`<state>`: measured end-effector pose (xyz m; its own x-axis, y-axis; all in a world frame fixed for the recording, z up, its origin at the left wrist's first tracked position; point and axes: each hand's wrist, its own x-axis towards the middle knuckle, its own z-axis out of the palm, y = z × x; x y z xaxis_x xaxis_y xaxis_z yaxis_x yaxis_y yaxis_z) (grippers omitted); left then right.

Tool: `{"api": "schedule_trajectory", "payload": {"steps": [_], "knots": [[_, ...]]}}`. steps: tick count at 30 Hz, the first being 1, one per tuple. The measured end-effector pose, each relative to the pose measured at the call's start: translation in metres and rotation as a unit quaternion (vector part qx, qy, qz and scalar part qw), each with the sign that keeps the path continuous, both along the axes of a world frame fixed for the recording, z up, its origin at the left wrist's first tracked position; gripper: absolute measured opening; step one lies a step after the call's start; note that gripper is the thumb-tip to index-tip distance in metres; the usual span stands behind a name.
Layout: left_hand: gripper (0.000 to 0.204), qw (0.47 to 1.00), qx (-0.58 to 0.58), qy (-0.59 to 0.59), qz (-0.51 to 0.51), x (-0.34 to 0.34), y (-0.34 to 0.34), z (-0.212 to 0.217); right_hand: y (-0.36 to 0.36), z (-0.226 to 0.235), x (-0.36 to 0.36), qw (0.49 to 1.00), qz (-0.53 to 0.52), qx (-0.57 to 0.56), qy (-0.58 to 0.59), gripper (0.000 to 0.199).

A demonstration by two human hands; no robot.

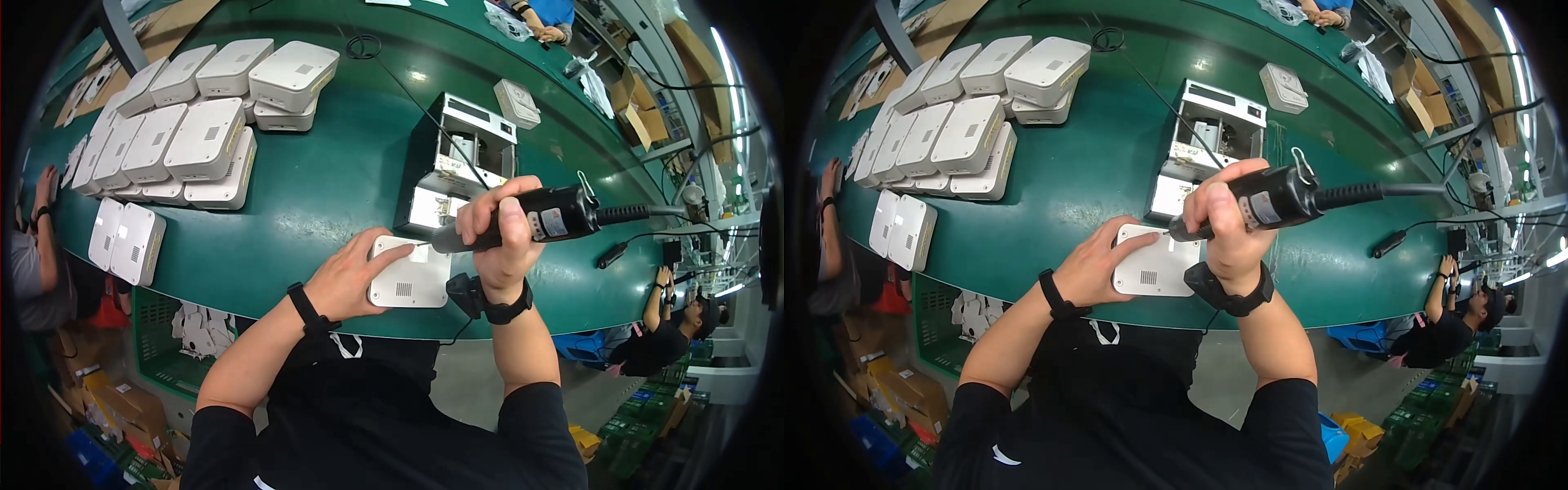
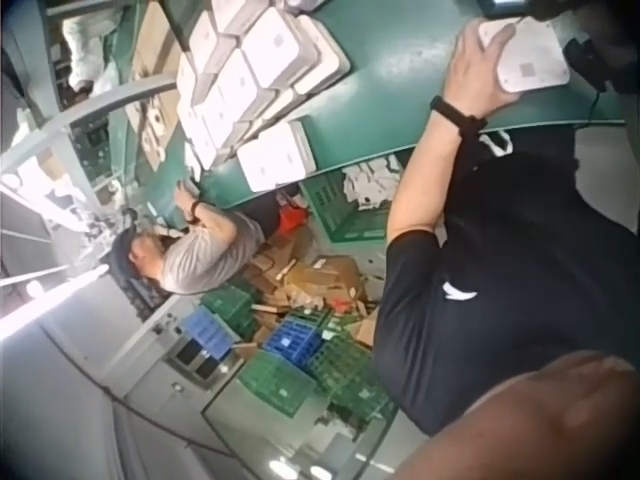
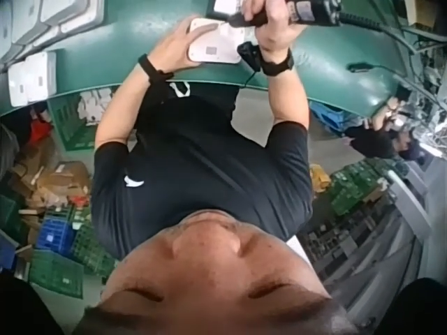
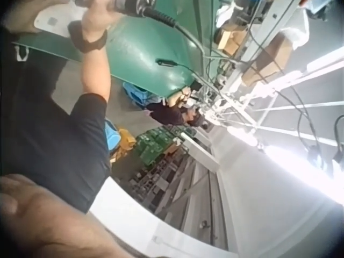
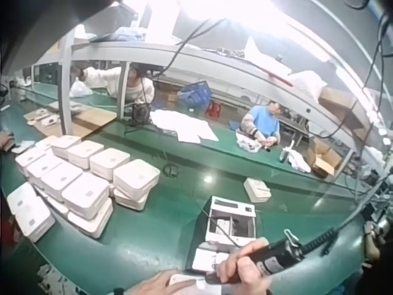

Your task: The recorder is using an electric screwdriver to assemble small white electronic devices on an assembly line.

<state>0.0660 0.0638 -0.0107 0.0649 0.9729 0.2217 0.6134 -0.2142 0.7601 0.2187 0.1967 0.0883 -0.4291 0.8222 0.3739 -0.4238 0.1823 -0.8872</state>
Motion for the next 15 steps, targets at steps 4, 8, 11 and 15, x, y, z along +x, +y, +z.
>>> {"api": "schedule_trajectory", "payload": {"steps": [4, 8, 11, 15], "knots": [[0.087, 1.0, 0.006, 0.016, 0.0, 0.001, -0.004, -0.001, 0.003, 0.014, 0.011, 1.0, 0.0, 0.006, 0.005, 0.016], [0.084, 1.0, 0.012, 0.015, -0.018, 0.007, 0.002, 0.001, 0.011, 0.027, 0.022, 0.998, -0.034, 0.053, 0.012, 0.017], [0.082, 0.999, 0.013, 0.023, -0.03, 0.017, 0.007, 0.001, 0.019, 0.031, 0.019, 0.995, -0.057, 0.085, 0.001, 0.018], [0.082, 0.999, 0.003, 0.024, -0.034, 0.023, 0.011, -0.001, 0.022, 0.028, 0.011, 0.996, -0.055, 0.062, -0.042, 0.02]]}}
